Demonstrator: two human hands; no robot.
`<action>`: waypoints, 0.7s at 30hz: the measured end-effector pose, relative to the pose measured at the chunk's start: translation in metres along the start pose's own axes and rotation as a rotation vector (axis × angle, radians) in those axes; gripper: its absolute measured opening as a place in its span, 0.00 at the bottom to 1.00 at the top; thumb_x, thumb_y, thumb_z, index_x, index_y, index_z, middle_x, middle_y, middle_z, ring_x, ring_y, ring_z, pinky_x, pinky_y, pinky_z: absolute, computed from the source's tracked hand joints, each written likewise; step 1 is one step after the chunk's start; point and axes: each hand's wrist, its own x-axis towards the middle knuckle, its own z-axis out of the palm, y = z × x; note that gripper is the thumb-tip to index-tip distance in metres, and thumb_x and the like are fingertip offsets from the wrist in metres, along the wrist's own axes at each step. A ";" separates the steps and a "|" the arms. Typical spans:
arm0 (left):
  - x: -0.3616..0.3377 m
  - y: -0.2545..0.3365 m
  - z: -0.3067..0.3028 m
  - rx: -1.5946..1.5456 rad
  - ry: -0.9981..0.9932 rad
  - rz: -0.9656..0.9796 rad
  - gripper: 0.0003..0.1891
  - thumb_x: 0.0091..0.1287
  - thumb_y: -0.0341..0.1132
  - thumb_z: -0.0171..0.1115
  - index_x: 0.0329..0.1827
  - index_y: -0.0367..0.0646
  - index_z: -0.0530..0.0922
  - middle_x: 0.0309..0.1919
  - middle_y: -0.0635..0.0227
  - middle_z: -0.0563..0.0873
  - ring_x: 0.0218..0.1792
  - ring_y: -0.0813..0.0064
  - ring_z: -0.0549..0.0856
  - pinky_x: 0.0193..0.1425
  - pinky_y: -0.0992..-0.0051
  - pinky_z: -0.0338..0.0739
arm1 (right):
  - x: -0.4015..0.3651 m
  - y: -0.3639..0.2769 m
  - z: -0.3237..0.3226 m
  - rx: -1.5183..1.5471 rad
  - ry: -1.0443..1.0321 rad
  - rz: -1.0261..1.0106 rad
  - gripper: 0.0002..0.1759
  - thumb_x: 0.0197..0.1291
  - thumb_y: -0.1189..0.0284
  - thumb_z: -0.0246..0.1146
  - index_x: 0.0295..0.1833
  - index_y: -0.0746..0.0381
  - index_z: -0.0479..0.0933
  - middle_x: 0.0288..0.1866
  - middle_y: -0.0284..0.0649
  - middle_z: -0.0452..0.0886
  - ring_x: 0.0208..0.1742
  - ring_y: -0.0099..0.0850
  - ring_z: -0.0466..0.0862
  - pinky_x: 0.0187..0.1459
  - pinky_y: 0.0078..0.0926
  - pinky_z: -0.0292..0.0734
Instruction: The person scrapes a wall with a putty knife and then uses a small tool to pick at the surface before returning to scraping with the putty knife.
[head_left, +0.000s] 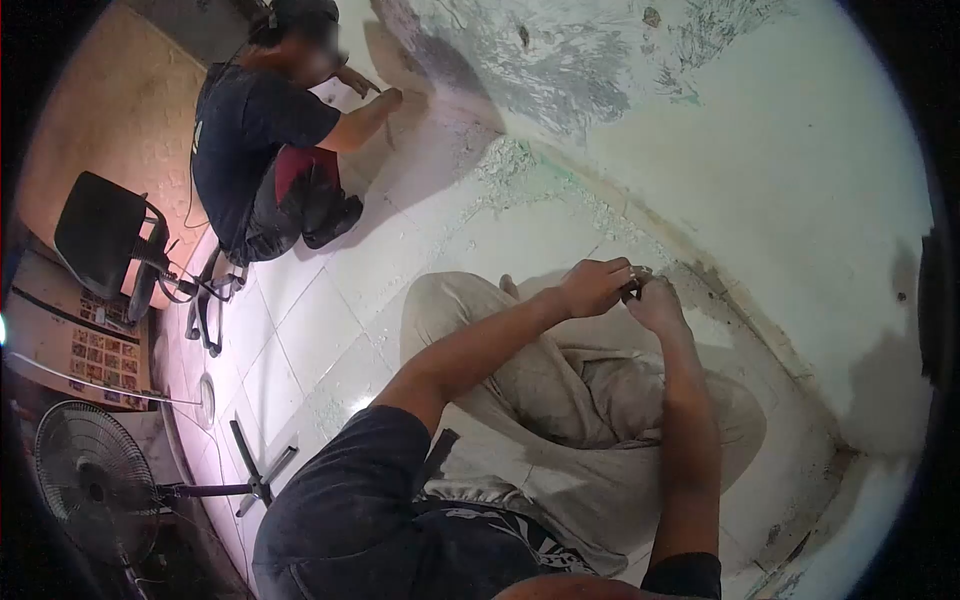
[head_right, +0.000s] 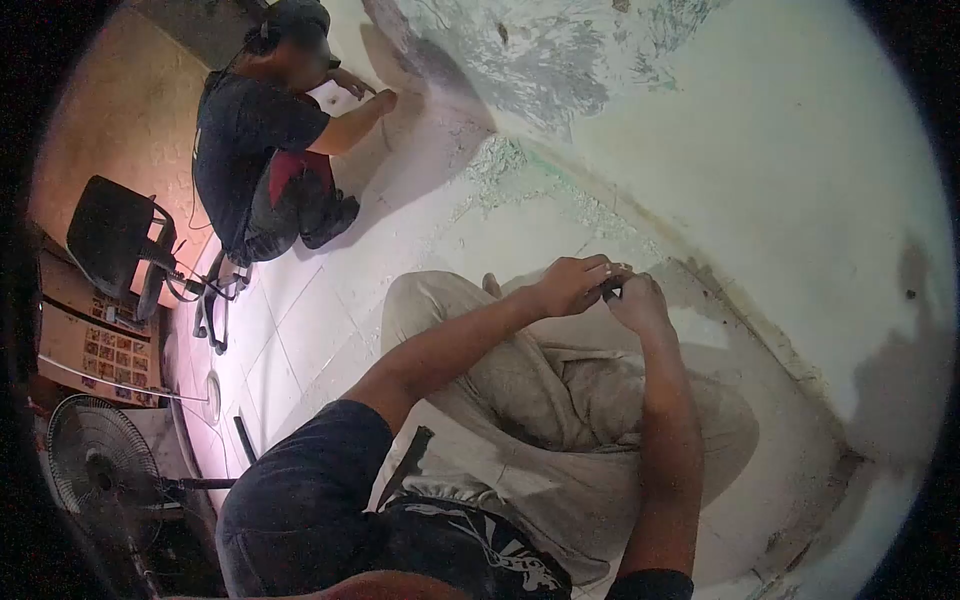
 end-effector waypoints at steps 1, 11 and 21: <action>-0.001 -0.001 0.000 -0.019 -0.004 -0.005 0.28 0.57 0.27 0.63 0.64 0.50 0.71 0.44 0.63 0.81 0.38 0.55 0.85 0.37 0.60 0.80 | 0.001 0.002 0.001 -0.001 -0.004 -0.001 0.13 0.52 0.72 0.67 0.44 0.64 0.83 0.44 0.47 0.87 0.49 0.44 0.85 0.53 0.38 0.79; 0.006 0.007 -0.011 -0.110 0.051 -0.051 0.28 0.61 0.29 0.64 0.66 0.50 0.71 0.44 0.64 0.84 0.37 0.59 0.86 0.39 0.62 0.81 | -0.001 -0.001 -0.008 0.242 -0.012 -0.088 0.15 0.52 0.75 0.63 0.47 0.68 0.78 0.29 0.44 0.81 0.32 0.30 0.81 0.37 0.32 0.75; 0.004 -0.005 -0.009 -0.095 0.076 -0.044 0.14 0.65 0.34 0.65 0.53 0.48 0.78 0.36 0.64 0.83 0.33 0.62 0.84 0.38 0.64 0.79 | 0.006 0.004 0.002 0.177 0.130 -0.108 0.19 0.53 0.70 0.67 0.50 0.67 0.79 0.36 0.50 0.84 0.38 0.45 0.85 0.44 0.41 0.77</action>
